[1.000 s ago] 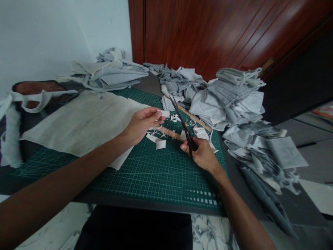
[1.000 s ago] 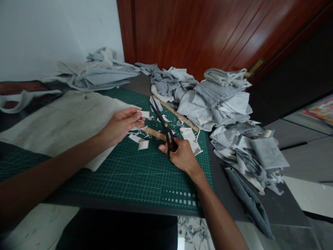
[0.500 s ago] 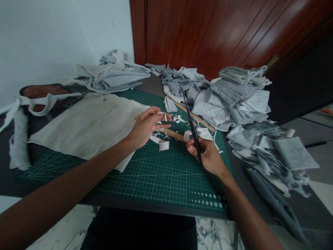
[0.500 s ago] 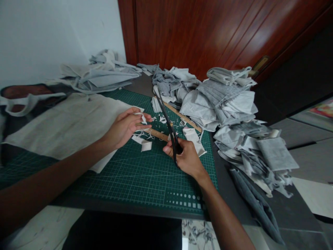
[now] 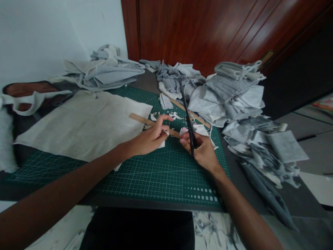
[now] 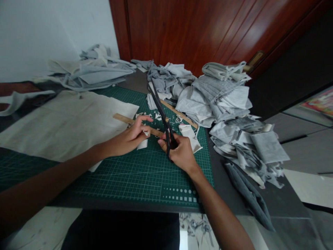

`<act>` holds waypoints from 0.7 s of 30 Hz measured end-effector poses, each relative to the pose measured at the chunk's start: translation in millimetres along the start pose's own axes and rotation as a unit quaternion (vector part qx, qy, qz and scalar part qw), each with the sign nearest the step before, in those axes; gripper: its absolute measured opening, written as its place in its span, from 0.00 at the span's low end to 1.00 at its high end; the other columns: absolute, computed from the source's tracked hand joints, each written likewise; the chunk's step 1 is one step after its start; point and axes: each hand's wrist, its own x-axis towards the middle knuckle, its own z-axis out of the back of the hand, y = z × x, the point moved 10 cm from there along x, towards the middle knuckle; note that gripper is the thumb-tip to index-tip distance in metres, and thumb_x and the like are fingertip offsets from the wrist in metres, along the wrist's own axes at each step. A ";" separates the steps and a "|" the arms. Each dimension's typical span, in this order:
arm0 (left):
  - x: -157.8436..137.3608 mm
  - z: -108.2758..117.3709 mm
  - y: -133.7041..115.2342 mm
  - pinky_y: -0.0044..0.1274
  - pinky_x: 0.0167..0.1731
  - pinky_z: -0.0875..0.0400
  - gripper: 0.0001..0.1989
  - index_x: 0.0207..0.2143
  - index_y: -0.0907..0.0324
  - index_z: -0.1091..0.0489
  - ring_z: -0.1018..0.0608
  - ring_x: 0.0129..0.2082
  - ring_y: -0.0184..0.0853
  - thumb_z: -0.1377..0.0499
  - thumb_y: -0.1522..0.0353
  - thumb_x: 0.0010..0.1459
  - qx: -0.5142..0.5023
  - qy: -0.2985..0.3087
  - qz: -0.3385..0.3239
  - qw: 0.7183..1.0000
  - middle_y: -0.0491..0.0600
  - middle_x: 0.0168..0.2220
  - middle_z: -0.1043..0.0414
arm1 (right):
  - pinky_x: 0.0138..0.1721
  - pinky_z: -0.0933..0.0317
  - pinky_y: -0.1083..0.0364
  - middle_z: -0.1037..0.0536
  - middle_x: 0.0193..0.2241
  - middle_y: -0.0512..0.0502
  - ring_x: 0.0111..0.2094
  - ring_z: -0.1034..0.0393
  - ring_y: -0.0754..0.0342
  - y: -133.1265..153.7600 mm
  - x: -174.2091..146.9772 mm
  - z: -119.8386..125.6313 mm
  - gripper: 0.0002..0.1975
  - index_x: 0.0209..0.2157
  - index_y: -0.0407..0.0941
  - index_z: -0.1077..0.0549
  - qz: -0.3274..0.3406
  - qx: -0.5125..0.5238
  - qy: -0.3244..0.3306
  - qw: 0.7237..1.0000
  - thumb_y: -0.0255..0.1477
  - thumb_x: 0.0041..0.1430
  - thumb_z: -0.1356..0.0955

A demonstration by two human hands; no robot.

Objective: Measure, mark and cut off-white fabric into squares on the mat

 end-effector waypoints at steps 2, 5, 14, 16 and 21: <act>-3.2 -14.0 -3.7 0.26 0.35 0.30 0.23 0.61 0.55 0.43 0.24 0.30 0.32 0.43 0.72 0.65 -0.018 0.040 -0.004 0.999 0.43 0.34 0.27 | 0.27 0.39 0.56 0.24 0.26 0.48 0.26 0.34 0.55 2.1 -0.5 -1.1 0.22 0.38 0.43 0.20 0.010 0.007 -0.004 1.000 0.49 0.56 0.25; -5.6 -26.1 -8.7 0.27 0.36 0.29 0.23 0.61 0.55 0.44 0.20 0.36 0.35 0.45 0.71 0.66 -0.040 0.067 -0.010 0.997 0.46 0.38 0.23 | 0.26 0.40 0.56 0.27 0.23 0.50 0.24 0.35 0.55 3.8 -1.7 -5.6 0.24 0.39 0.43 0.19 0.019 0.002 0.010 1.000 0.50 0.53 0.23; -7.2 -36.4 -11.4 0.25 0.35 0.29 0.24 0.63 0.55 0.47 0.17 0.38 0.35 0.44 0.71 0.68 -0.048 0.092 -0.012 0.995 0.49 0.42 0.19 | 0.27 0.39 0.56 0.27 0.23 0.51 0.24 0.36 0.56 10.2 -4.6 -14.3 0.23 0.38 0.44 0.20 0.026 0.007 -0.010 1.000 0.50 0.55 0.24; -8.8 -40.0 -9.2 0.25 0.35 0.28 0.25 0.63 0.55 0.47 0.17 0.40 0.36 0.44 0.71 0.67 -0.057 0.098 -0.011 0.994 0.51 0.45 0.19 | 0.28 0.38 0.56 0.25 0.25 0.50 0.25 0.34 0.56 9.9 -4.8 -15.0 0.21 0.37 0.44 0.21 0.031 0.017 -0.019 0.999 0.49 0.57 0.25; -8.2 -39.8 -2.3 0.23 0.33 0.28 0.22 0.62 0.55 0.42 0.17 0.40 0.35 0.42 0.69 0.68 -0.061 0.080 0.003 0.995 0.52 0.46 0.18 | 0.26 0.41 0.57 0.30 0.23 0.52 0.24 0.39 0.57 5.4 -5.0 -16.6 0.22 0.32 0.44 0.24 0.032 0.002 -0.021 0.999 0.51 0.58 0.26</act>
